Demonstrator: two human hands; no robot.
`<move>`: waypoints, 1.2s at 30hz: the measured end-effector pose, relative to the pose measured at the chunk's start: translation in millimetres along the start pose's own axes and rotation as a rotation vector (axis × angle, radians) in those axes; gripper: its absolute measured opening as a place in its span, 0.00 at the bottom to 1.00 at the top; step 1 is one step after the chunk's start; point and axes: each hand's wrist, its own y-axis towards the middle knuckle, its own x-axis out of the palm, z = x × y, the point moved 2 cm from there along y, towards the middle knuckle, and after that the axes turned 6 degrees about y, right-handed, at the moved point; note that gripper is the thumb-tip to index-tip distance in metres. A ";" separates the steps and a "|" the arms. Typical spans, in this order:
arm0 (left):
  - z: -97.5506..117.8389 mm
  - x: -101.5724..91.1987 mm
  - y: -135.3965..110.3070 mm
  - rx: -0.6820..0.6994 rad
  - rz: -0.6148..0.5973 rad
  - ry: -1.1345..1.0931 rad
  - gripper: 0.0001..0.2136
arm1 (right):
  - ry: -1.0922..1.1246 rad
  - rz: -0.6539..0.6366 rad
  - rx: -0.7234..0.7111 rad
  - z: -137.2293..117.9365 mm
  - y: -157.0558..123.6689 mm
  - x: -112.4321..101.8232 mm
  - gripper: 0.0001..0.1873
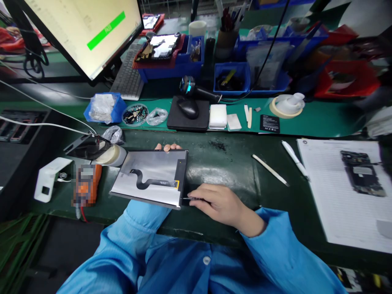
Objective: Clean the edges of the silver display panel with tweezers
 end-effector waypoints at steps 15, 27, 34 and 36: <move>-5.7 -6.8 6.1 -0.001 -0.241 -0.140 0.14 | -0.032 0.000 -0.036 -0.9 0.7 -1.9 0.12; -4.5 -9.3 5.0 0.022 -0.308 -0.149 0.14 | -0.017 0.012 -0.043 -2.3 1.2 -1.9 0.11; -3.6 -9.9 3.6 0.061 -0.300 -0.126 0.13 | 0.019 0.042 0.034 -3.5 0.7 -2.0 0.09; -2.9 -10.1 3.8 0.020 -0.296 -0.137 0.13 | 0.013 0.025 0.006 -2.9 0.6 -1.3 0.10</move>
